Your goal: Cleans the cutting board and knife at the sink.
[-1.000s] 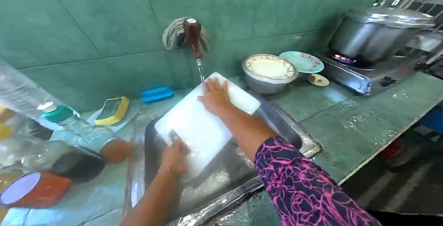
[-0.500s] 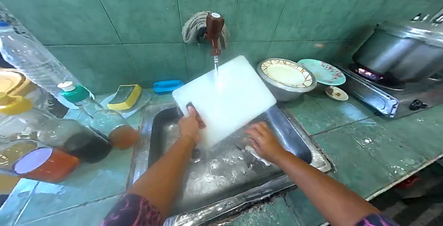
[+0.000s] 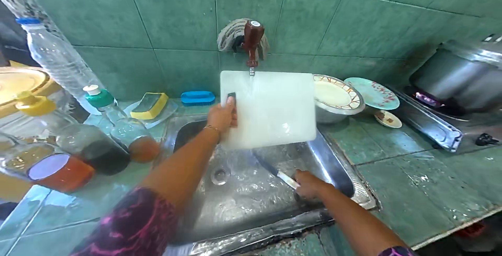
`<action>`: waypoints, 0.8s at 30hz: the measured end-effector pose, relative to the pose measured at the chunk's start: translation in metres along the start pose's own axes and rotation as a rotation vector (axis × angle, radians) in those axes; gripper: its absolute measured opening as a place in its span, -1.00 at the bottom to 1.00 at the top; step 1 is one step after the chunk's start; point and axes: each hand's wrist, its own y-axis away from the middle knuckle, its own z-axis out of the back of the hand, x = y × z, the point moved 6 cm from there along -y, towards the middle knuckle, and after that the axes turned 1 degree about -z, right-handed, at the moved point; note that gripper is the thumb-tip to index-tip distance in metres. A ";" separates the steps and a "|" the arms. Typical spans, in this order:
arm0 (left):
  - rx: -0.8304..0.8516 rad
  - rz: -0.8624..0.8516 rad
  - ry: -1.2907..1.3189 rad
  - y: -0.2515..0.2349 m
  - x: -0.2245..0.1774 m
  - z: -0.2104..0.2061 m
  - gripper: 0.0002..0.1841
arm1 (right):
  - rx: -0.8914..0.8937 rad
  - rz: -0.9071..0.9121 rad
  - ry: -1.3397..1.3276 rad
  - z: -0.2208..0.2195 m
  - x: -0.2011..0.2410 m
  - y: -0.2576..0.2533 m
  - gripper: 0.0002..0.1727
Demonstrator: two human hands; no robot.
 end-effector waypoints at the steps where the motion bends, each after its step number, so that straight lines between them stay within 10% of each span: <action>1: -0.024 -0.025 -0.033 0.003 -0.008 0.017 -0.50 | -0.007 0.012 -0.040 0.005 -0.004 0.003 -0.43; 8: -0.119 -0.164 -0.472 0.040 -0.074 0.102 -0.57 | 0.024 0.042 -0.194 0.068 0.000 0.024 -0.58; 16: -0.108 -0.101 -0.703 0.061 -0.085 0.127 -0.61 | -0.612 0.455 -0.455 0.198 0.133 0.032 -0.64; 24: -0.069 -0.061 -0.682 0.062 -0.076 0.123 -0.73 | -0.410 0.601 -1.152 0.185 0.218 -0.019 -0.54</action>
